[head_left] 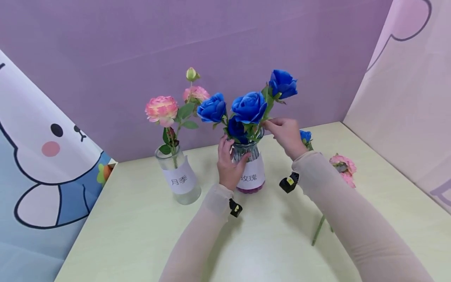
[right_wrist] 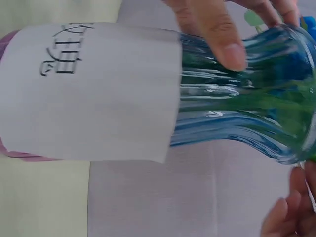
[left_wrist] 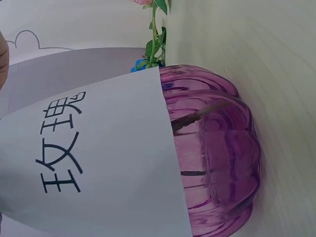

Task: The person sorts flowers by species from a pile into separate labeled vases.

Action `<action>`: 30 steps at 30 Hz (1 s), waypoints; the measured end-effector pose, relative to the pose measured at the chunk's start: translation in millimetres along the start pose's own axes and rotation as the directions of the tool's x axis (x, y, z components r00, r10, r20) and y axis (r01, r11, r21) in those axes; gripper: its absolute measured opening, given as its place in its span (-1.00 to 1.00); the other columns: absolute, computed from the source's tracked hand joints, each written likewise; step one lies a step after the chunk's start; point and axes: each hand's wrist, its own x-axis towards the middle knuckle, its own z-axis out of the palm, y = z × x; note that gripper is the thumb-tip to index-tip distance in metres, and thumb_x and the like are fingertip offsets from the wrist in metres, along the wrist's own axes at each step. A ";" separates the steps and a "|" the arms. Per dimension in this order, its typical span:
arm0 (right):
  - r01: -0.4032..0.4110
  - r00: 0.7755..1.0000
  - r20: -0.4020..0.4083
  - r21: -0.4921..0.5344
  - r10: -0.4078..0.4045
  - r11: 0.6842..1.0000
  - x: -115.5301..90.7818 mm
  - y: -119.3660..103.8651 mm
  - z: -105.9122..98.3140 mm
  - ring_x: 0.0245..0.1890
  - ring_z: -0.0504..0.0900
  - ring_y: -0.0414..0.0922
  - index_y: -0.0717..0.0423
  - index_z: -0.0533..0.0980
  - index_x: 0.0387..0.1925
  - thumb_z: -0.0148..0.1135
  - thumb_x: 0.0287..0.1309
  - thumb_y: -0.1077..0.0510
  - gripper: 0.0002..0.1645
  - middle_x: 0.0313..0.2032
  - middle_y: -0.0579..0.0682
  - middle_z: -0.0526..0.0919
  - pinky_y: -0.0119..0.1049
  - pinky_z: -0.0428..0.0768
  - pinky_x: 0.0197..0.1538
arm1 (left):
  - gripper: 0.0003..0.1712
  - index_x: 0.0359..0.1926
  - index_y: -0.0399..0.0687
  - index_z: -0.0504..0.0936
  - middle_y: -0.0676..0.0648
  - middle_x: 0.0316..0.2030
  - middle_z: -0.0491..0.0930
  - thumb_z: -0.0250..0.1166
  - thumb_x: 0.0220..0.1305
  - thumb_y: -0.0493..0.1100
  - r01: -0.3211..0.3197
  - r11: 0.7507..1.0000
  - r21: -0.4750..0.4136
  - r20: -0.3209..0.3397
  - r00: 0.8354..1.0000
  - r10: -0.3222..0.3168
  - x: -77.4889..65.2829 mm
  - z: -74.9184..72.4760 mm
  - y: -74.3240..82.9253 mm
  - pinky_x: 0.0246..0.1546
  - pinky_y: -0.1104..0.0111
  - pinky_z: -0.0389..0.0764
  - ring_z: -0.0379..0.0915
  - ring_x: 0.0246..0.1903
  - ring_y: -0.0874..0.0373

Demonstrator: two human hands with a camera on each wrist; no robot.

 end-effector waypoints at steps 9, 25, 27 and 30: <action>0.051 0.982 -0.188 0.278 0.002 0.959 7.0 -11.5 6.1 -0.48 0.49 -0.23 0.29 0.60 -0.14 0.25 0.23 0.01 -0.61 -0.44 -0.19 0.62 -0.49 0.54 -0.41 | -0.35 0.11 -0.25 0.24 -0.37 0.25 0.19 0.42 0.07 -0.33 0.023 1.000 -0.002 0.010 1.000 -0.023 1.0 -2.1 2.9 0.08 0.19 0.50 0.33 0.18 -0.27; -0.116 0.963 -0.193 0.323 0.186 0.939 20.2 -12.8 26.4 -0.27 0.46 -0.18 0.34 0.60 -0.11 0.23 0.18 0.10 -0.62 -0.38 -0.06 0.61 -0.38 0.52 -0.28 | -0.39 0.10 -0.25 0.27 -0.35 0.26 0.21 0.41 0.09 -0.34 0.060 0.998 -0.018 0.049 0.997 -0.059 0.9 -6.8 5.1 0.08 0.18 0.50 0.33 0.19 -0.25; -0.112 0.966 -0.194 0.291 0.173 0.950 18.9 -11.3 26.6 -0.13 0.48 -0.15 0.34 0.61 -0.14 0.20 0.18 0.14 -0.66 -0.31 -0.05 0.63 -0.32 0.55 -0.08 | -0.38 0.11 -0.25 0.27 -0.34 0.27 0.20 0.40 0.10 -0.33 0.065 0.998 -0.013 0.063 0.996 -0.064 2.0 -7.4 5.1 0.08 0.17 0.51 0.34 0.19 -0.25; -0.099 0.971 -0.187 0.248 0.147 0.964 16.1 -7.0 26.6 -0.18 0.51 -0.16 0.27 0.61 -0.40 0.17 0.16 0.21 -0.82 -0.45 -0.09 0.61 -0.34 0.55 -0.08 | -0.39 0.12 -0.25 0.27 -0.33 0.30 0.17 0.39 0.11 -0.33 0.091 0.996 -0.025 0.092 0.992 -0.088 3.5 -9.5 5.5 0.08 0.16 0.51 0.34 0.19 -0.25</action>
